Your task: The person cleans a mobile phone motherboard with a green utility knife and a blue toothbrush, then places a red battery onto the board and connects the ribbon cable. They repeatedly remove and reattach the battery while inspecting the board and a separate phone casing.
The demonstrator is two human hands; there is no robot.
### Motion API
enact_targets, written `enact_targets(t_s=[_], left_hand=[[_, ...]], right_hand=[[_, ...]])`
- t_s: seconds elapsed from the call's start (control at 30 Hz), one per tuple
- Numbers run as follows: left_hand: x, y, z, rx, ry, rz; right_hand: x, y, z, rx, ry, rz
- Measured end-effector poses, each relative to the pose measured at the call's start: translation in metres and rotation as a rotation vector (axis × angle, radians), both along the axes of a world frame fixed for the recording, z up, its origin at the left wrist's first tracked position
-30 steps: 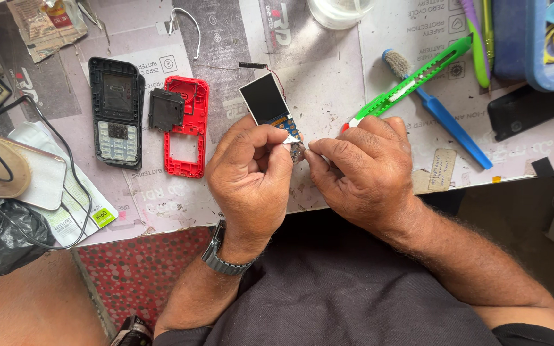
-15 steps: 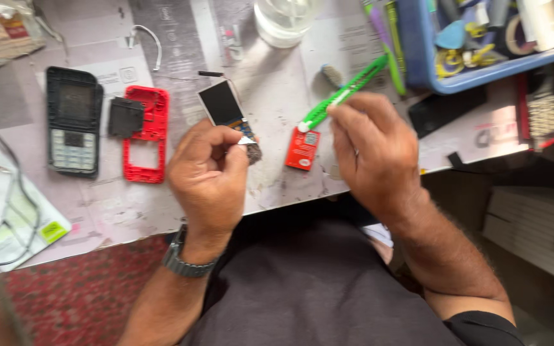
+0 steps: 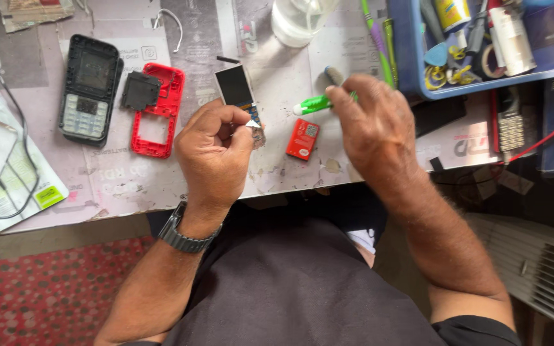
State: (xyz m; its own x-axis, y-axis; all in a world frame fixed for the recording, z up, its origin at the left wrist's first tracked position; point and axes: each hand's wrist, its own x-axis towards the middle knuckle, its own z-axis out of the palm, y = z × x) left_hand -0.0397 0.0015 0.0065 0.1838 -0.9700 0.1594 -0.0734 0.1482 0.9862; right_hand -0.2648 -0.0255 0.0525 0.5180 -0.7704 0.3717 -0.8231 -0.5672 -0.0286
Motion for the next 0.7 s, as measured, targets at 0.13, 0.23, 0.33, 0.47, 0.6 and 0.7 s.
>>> enact_targets(t_s=[0.13,0.23,0.33,0.47,0.6,0.7], left_hand=[[-0.001,0.000,0.002,-0.027,0.043,-0.008],[-0.001,0.001,0.002,0.000,0.028,0.001],[0.000,0.002,0.000,0.001,-0.011,0.012],[0.005,0.002,0.000,-0.025,-0.027,0.006],[0.007,-0.001,0.000,0.007,0.014,-0.003],[0.007,-0.002,-0.001,0.004,-0.011,-0.001]], right_hand=[[0.003,0.022,0.015,0.064,0.020,-0.003],[0.004,0.029,0.015,0.139,-0.030,-0.028],[0.004,0.025,0.005,0.208,-0.126,-0.112],[-0.006,0.018,-0.001,0.154,-0.110,-0.239],[-0.003,0.010,-0.008,0.177,0.118,-0.362],[0.002,0.004,-0.007,0.191,0.121,-0.410]])
